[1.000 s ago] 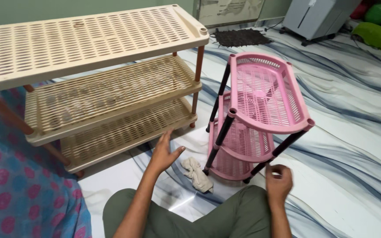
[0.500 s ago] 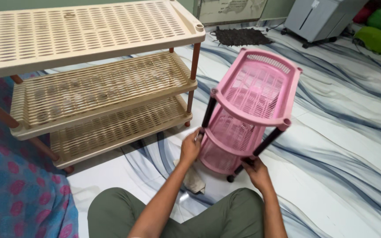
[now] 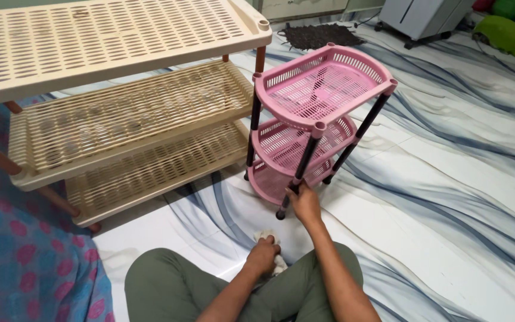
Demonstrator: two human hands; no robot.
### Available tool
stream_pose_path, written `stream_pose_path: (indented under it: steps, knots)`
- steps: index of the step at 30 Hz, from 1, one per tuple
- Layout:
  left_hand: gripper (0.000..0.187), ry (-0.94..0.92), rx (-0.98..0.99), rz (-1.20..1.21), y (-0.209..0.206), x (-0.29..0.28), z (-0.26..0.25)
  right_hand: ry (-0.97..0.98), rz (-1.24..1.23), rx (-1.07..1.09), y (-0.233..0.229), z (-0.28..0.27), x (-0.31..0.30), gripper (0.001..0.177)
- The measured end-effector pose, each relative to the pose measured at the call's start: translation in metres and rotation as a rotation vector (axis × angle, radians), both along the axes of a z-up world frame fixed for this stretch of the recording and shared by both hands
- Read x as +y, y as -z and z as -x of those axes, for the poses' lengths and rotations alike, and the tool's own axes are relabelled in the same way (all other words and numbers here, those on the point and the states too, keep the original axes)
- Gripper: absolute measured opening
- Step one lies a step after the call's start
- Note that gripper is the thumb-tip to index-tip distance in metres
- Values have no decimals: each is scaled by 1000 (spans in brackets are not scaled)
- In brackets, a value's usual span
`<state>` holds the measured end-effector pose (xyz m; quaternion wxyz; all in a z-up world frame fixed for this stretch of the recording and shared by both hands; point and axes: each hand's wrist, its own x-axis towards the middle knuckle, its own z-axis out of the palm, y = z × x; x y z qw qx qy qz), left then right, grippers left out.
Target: The person disassembles a pink two-tier plastic storage rack by removing the black support poles and separating the trays. They then reassemble the rack by inserting the poles back into the tray sockets and stacking the trays to form the two-tier structure.
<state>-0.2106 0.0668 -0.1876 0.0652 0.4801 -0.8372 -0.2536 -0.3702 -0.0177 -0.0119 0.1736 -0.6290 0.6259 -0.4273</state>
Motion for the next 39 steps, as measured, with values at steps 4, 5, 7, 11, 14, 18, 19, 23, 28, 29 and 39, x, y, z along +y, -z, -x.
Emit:
stream_pose_path:
  steps: [4,5,7,11,14,18,19,23,28,29,39]
  knots:
    - [49,90,57,-189,-10,-10,-7,-48,43,33,-3,-30,9,27]
    - [52,61,71,-238,-15,-12,-13,-60,51,49,-4,-38,14,27]
    - [59,-101,96,-287,-30,-20,-30,-74,12,67,-4,-54,25,31]
    - [72,-630,249,-171,-76,-25,-74,-242,-47,56,-5,-71,42,32]
    - [101,-703,490,171,-107,-12,-94,-323,-4,167,-5,-40,53,32]
    - [99,-646,618,333,-125,-1,-95,139,-70,-211,1,35,42,25]
    - [98,-643,630,345,-126,-1,-90,257,75,-90,4,55,34,32]
    - [78,-635,605,249,-121,-9,-70,318,140,-20,22,108,-12,85]
    - [32,-688,468,129,-113,-11,-67,73,43,-279,46,94,-37,55]
    - [27,-695,460,154,-110,-11,-68,64,10,-324,47,84,-35,45]
    - [29,-1412,762,358,-53,-17,-98,-174,-77,-116,30,13,21,27]
